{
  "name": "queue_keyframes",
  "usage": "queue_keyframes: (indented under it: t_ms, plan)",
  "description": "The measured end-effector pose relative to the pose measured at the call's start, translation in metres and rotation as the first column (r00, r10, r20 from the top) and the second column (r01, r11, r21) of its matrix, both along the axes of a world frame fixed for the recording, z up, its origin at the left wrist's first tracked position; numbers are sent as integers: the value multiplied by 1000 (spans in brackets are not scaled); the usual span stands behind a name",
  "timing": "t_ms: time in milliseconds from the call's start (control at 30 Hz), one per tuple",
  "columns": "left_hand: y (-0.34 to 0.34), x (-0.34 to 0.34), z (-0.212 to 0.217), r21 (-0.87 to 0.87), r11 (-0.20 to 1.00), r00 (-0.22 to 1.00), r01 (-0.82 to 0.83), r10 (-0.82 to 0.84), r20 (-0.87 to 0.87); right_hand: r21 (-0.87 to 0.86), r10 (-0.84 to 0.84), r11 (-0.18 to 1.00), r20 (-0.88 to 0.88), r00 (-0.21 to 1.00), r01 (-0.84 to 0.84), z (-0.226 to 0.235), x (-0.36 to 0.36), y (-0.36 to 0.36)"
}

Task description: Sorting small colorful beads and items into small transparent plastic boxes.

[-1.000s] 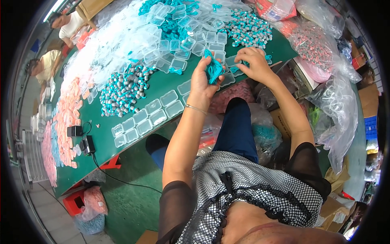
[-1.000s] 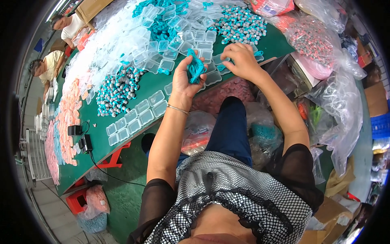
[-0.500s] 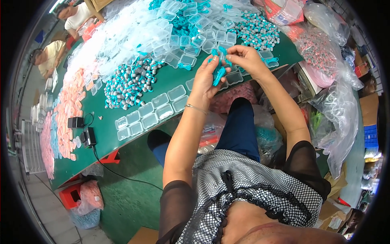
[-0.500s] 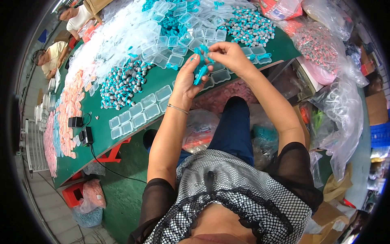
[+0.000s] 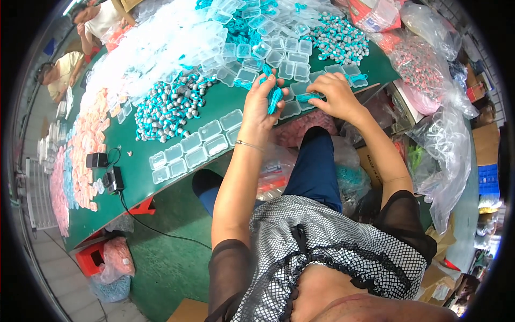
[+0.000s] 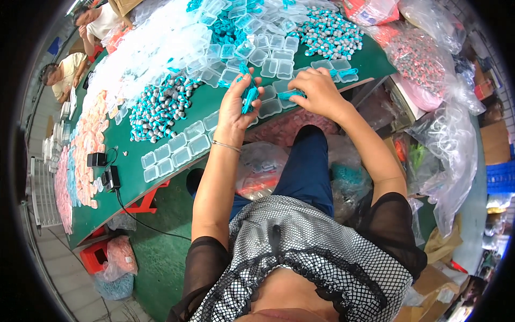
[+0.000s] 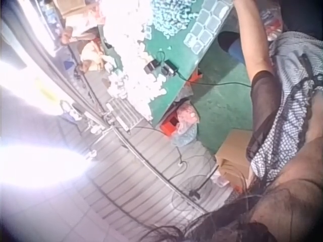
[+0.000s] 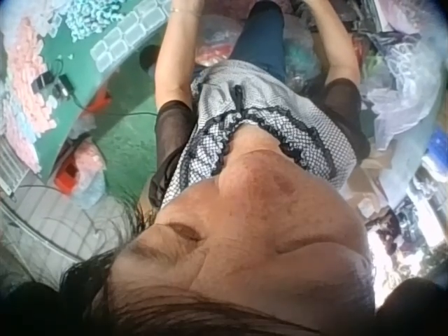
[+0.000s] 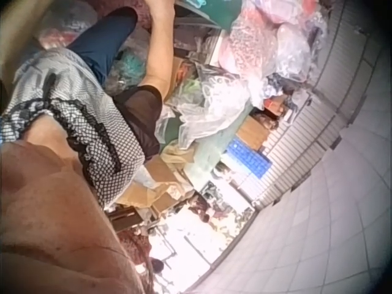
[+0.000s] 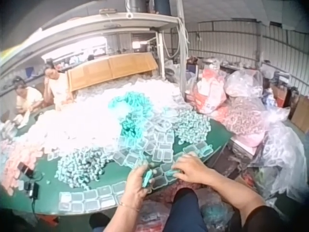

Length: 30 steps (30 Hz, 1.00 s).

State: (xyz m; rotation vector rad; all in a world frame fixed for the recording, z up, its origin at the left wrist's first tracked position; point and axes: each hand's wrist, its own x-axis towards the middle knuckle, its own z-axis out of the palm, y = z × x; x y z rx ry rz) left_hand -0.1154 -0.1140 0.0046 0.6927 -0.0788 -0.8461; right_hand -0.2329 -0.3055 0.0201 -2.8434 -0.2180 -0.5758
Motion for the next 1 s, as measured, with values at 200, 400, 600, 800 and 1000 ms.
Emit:
queue_keyframes:
  t_ms: [200,400,600,800,1000]
  plan:
    - [0,-1,2,39,999,999,-34,34,0,-19,78,997,10,997,-78,-7,7,-1]
    - [2,-2,6,68,998,1000,-17,17,-7,194,19,981,11,1000,-20,13,13,14]
    - [8,0,4,67,997,999,-37,38,-17,130,326,920,270,906,-370,33,38,60]
    - [20,1,11,232,971,998,-61,67,-19,143,379,899,218,899,-414,34,44,63]
    - [39,13,9,138,982,989,-130,137,-47,287,221,926,118,968,-246,27,34,41]
